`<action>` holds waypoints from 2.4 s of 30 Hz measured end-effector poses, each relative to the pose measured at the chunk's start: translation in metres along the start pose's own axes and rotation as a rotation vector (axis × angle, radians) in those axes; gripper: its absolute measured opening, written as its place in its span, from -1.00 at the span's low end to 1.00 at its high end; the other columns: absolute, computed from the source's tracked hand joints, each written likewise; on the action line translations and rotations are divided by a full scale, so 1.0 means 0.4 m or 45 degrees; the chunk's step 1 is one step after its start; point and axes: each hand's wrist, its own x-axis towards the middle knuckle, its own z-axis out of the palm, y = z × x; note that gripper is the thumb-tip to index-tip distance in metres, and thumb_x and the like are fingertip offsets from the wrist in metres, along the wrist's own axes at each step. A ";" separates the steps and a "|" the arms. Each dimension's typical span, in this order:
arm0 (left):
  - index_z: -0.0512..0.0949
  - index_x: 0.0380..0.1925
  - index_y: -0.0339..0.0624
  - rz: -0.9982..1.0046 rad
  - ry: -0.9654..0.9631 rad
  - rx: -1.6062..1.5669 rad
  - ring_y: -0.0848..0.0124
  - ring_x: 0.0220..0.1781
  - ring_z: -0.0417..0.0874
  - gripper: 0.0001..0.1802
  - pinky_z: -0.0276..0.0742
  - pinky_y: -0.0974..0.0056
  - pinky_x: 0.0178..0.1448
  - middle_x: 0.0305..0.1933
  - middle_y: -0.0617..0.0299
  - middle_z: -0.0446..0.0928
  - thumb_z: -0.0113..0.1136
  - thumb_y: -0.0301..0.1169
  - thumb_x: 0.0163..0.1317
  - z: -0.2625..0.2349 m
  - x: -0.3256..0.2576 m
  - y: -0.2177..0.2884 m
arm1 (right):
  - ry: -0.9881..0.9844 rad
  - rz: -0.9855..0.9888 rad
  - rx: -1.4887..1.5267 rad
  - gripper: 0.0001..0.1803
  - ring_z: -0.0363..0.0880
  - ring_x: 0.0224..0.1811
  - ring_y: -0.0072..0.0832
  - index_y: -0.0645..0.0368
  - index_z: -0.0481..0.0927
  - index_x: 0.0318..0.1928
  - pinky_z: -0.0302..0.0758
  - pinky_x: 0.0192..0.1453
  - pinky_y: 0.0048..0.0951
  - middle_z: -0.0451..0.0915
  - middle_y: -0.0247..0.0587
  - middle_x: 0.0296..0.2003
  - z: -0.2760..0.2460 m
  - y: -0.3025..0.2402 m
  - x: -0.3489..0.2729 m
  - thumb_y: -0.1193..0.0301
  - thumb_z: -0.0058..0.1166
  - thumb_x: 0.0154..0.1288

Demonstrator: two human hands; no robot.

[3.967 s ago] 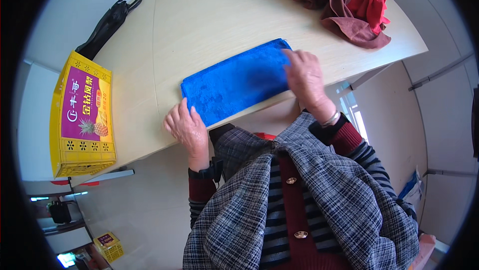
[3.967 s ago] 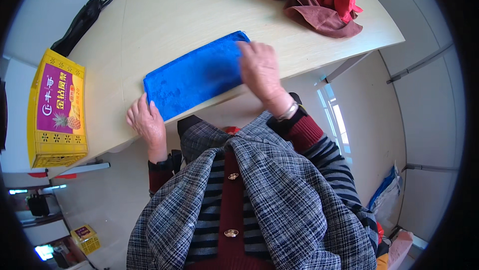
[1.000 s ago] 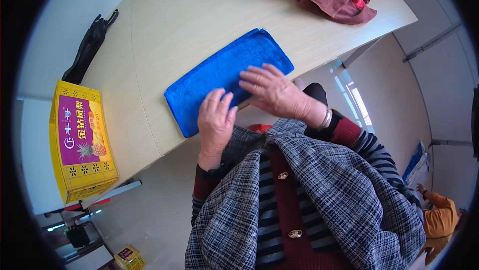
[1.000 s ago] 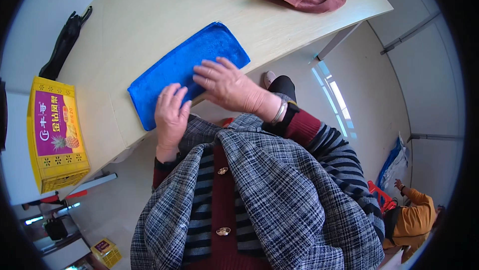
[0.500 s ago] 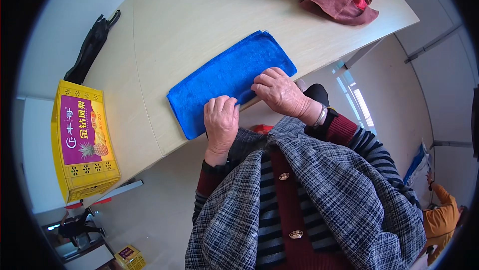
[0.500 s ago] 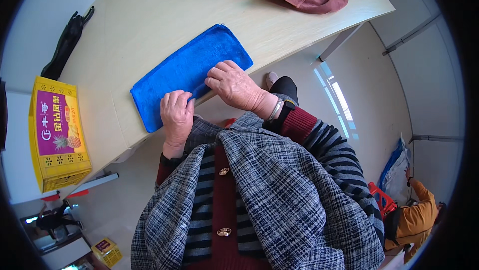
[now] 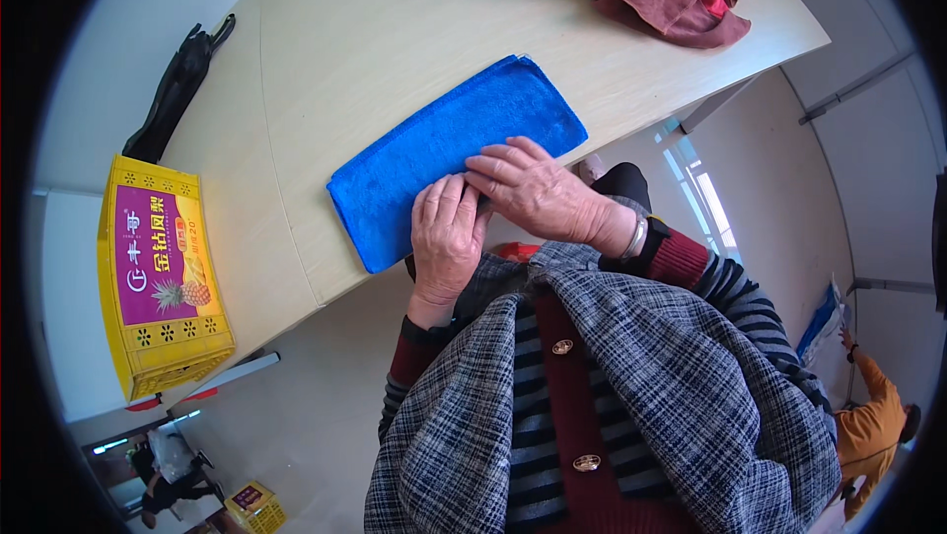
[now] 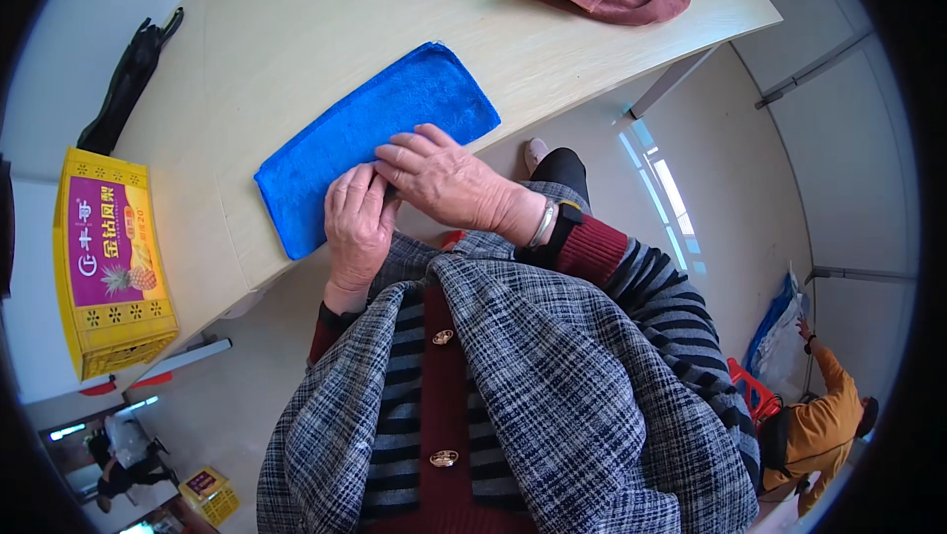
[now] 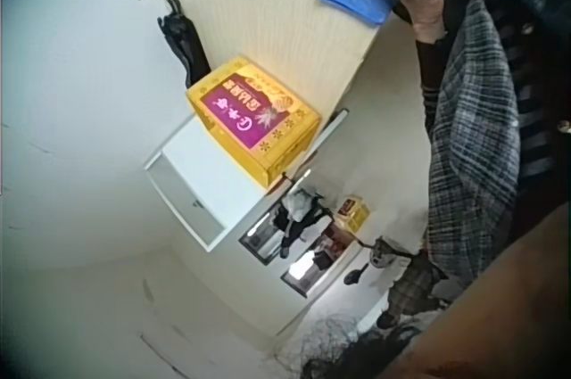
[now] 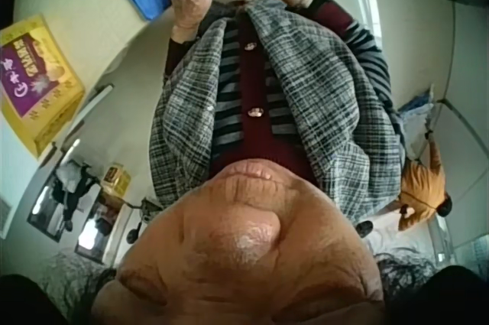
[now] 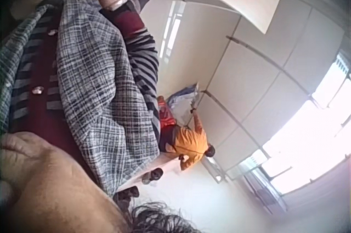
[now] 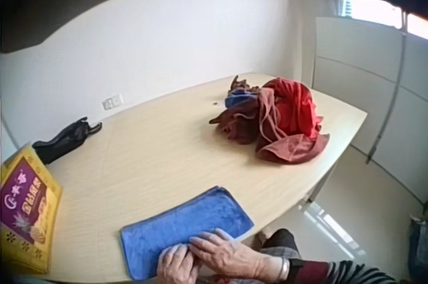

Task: Folding several blue and brown cloths on a work table in a factory environment.

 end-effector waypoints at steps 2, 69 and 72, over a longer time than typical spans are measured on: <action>0.53 0.17 -0.22 -0.012 -0.065 0.052 0.12 0.30 0.49 -0.43 0.36 0.01 0.41 0.22 0.04 0.50 0.38 -0.34 0.13 0.007 -0.010 -0.001 | -0.071 -0.003 -0.046 -0.35 0.32 0.43 -0.20 0.16 0.44 0.33 0.20 0.52 -0.11 0.40 -0.11 0.35 0.016 -0.008 0.002 0.11 0.19 0.32; 0.55 -0.10 -0.27 -0.736 -0.026 -0.849 0.64 -0.19 0.46 -0.83 0.41 0.47 -0.03 -0.27 0.42 0.51 0.23 -0.49 0.34 -0.447 0.132 -0.332 | 0.190 0.250 0.530 -0.84 0.47 -0.18 -0.61 0.11 0.53 -0.06 0.49 -0.05 -0.53 0.48 -0.42 -0.31 -0.357 0.240 0.157 0.46 0.19 0.41; 0.56 -0.11 -0.26 -0.741 -0.040 -0.889 0.65 -0.19 0.46 -0.83 0.40 0.48 -0.03 -0.27 0.43 0.51 0.24 -0.47 0.34 -0.453 0.121 -0.330 | 0.170 0.283 0.600 -0.84 0.48 -0.17 -0.62 0.10 0.54 -0.05 0.49 -0.02 -0.56 0.50 -0.42 -0.30 -0.365 0.227 0.141 0.46 0.19 0.42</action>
